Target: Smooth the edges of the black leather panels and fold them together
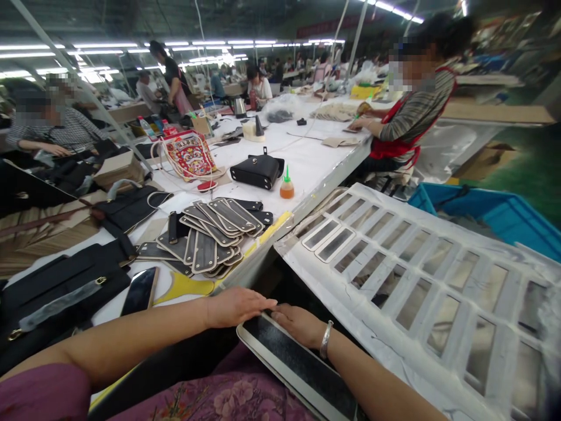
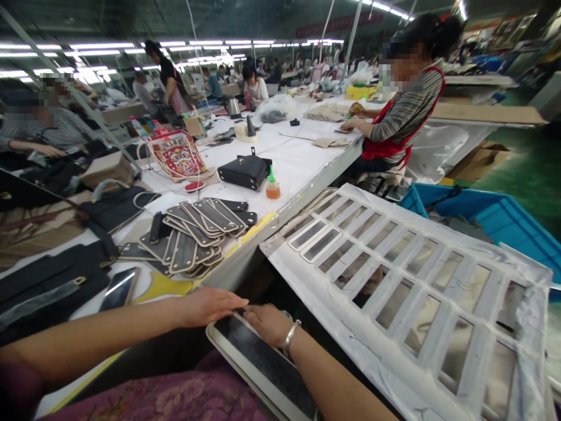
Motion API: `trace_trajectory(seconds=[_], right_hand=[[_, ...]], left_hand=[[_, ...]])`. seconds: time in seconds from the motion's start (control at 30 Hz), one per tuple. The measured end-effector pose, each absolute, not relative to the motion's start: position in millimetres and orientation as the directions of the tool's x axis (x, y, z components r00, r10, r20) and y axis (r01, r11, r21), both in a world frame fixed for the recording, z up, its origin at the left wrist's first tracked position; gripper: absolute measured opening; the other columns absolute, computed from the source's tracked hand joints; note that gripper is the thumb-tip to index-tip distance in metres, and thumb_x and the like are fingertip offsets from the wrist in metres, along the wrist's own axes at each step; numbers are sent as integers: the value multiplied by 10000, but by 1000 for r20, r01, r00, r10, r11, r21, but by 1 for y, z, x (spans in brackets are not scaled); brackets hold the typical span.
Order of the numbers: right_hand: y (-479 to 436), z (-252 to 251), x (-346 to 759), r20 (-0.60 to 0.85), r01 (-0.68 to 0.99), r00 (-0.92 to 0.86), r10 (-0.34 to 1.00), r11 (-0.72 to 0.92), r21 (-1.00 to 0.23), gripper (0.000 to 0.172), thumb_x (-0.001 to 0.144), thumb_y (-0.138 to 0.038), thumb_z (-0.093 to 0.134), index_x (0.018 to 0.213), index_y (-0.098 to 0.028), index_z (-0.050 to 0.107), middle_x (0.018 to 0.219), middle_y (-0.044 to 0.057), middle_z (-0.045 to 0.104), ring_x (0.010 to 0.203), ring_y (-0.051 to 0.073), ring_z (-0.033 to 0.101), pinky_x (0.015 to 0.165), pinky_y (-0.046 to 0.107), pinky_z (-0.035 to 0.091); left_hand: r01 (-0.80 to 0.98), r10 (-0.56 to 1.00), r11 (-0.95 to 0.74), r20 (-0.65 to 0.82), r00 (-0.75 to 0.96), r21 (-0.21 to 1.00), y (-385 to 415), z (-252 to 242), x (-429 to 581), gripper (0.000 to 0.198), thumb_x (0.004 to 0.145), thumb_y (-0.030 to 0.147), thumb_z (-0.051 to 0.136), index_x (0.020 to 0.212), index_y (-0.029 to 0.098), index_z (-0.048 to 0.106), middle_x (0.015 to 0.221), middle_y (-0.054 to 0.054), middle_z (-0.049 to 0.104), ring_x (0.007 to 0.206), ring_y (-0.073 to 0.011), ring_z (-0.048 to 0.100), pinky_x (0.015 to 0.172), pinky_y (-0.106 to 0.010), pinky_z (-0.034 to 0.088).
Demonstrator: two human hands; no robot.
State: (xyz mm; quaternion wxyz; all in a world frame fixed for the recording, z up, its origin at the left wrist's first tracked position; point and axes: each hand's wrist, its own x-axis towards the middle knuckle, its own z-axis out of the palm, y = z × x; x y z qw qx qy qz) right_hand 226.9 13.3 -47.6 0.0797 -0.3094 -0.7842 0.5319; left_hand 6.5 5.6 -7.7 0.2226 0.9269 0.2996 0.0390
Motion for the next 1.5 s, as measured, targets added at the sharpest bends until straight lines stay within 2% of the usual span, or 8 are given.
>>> trace_trajectory(seconds=[0.13, 0.3, 0.43, 0.6, 0.83, 1.2, 1.33, 1.5], right_hand=[[0, -43, 256, -184, 386, -791, 583, 242, -890, 478, 907, -457, 259, 1294, -232, 426, 1285, 42, 491, 1171, 201, 441, 1010, 341, 290], [-34, -23, 298, -250, 567, -631, 734, 216, -795, 401, 893, -406, 349, 1203, -231, 533, 1212, 56, 551, 1152, 217, 460, 1006, 392, 312], [-106, -14, 323, 32, 749, -217, 976, 188, -635, 319, 869, -349, 429, 1135, -252, 576, 1228, 66, 520, 1190, 237, 403, 1049, 467, 230], [-184, -42, 309, 250, 726, -2, 968, 173, -665, 185, 808, -285, 544, 960, -209, 620, 1287, 99, 429, 1224, 260, 343, 1013, 441, 319], [-189, -71, 279, 353, 705, 187, 917, 125, -698, 154, 837, -244, 490, 747, -184, 599, 1259, 96, 437, 1204, 237, 372, 972, 439, 361], [-175, -57, 269, 364, 858, 165, 917, 48, -511, 170, 850, -265, 443, 726, -172, 514, 1288, 132, 422, 1249, 248, 311, 994, 472, 320], [-170, -48, 266, 396, 916, 201, 896, -29, -400, 195, 845, -253, 439, 950, -117, 531, 1311, 191, 393, 1235, 279, 336, 965, 488, 345], [-183, -60, 258, 550, 952, -225, 804, 302, -53, 347, 876, -119, 327, 1179, -145, 494, 1252, 101, 509, 1244, 248, 345, 1044, 498, 214]], left_hand=[[472, 479, -848, -33, 877, 243, 2, -9, 6, 437, 871, 140, 389, 1306, 174, 391, 1181, -109, 569, 1141, -206, 476, 978, -360, 360], [470, 473, -870, -16, 881, 146, -8, 0, 16, 278, 844, 190, 451, 1088, 152, 577, 1075, -116, 621, 1167, -255, 442, 1017, -460, 271], [360, 410, -880, 111, 905, 309, -37, 2, 45, 277, 855, 322, 475, 1070, 180, 576, 1112, -76, 606, 1162, -243, 436, 1010, -422, 282], [282, 409, -824, 172, 896, 491, -77, -15, 83, 252, 825, 330, 538, 1016, 172, 584, 1020, -48, 626, 997, -184, 526, 903, -311, 376], [485, 605, -744, 156, 781, 459, -95, -21, 103, 176, 856, 234, 489, 760, 169, 622, 853, -16, 629, 868, -169, 522, 788, -310, 377], [663, 703, -693, 63, 708, 281, -99, -14, 121, 112, 817, 215, 462, 809, 149, 552, 889, -63, 569, 901, -229, 471, 767, -366, 383], [726, 750, -648, 25, 661, 232, -98, -15, 126, 132, 781, 208, 481, 886, 139, 520, 956, -88, 531, 920, -257, 456, 755, -399, 390], [734, 759, -629, -1, 651, 256, -98, -14, 125, 175, 761, 212, 508, 922, 148, 487, 971, -87, 509, 896, -244, 462, 750, -382, 405]])
